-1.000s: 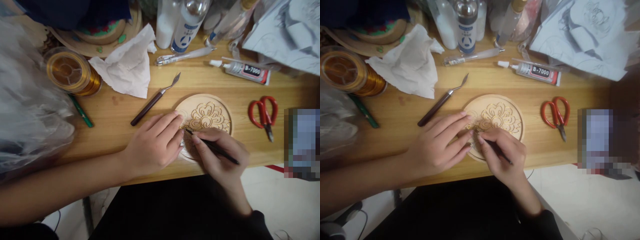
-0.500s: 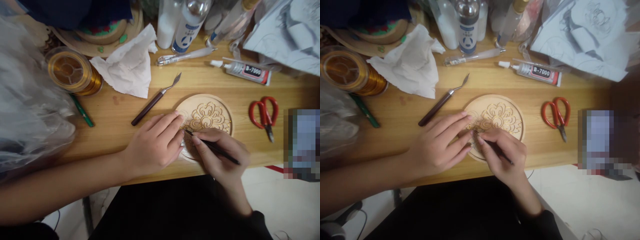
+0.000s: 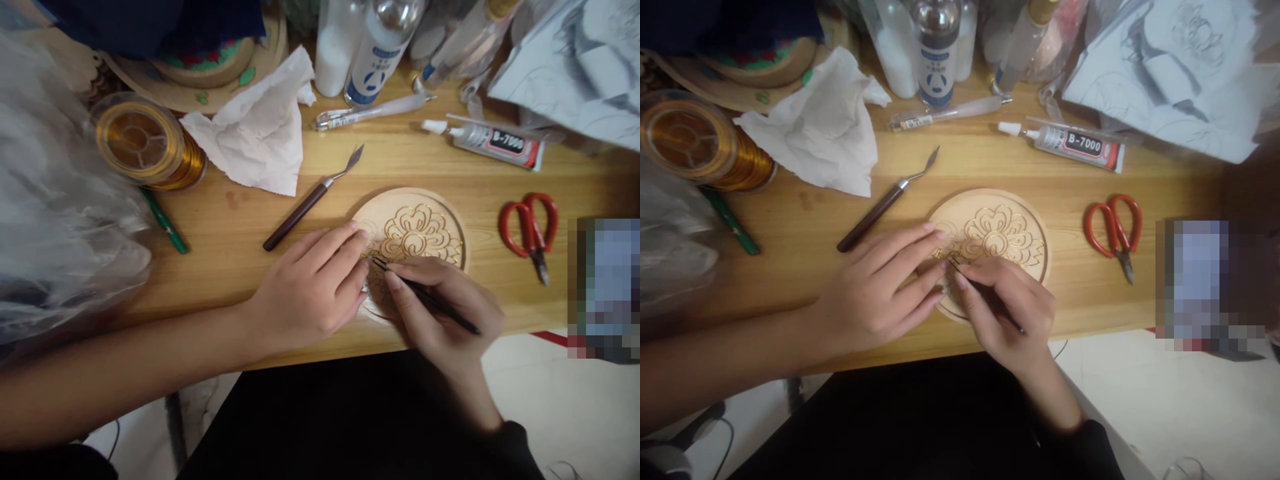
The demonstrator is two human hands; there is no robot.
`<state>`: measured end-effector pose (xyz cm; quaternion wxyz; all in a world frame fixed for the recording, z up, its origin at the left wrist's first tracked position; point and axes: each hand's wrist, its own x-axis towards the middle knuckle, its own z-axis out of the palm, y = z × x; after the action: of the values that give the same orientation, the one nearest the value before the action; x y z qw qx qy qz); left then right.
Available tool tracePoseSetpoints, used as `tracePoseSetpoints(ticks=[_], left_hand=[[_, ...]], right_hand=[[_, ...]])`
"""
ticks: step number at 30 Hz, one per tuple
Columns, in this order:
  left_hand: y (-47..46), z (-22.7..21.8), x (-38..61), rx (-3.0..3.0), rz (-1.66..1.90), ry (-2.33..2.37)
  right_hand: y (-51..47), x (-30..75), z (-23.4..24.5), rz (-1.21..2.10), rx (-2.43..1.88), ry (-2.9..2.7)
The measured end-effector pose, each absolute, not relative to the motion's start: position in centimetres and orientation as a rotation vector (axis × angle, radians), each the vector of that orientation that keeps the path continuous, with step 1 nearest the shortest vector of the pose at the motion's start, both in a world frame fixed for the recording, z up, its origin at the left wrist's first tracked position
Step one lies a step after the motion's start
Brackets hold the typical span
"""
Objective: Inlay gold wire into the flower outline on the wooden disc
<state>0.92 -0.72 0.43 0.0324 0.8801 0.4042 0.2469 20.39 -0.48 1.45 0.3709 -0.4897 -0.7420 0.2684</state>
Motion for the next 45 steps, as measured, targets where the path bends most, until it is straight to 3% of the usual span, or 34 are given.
tracePoseSetpoints(ticks=[45], left_hand=[[-0.69,0.46,0.98,2.74,0.777,1.262]], right_hand=[[-0.42,20.34,1.21,0.616,-1.145,-1.995]])
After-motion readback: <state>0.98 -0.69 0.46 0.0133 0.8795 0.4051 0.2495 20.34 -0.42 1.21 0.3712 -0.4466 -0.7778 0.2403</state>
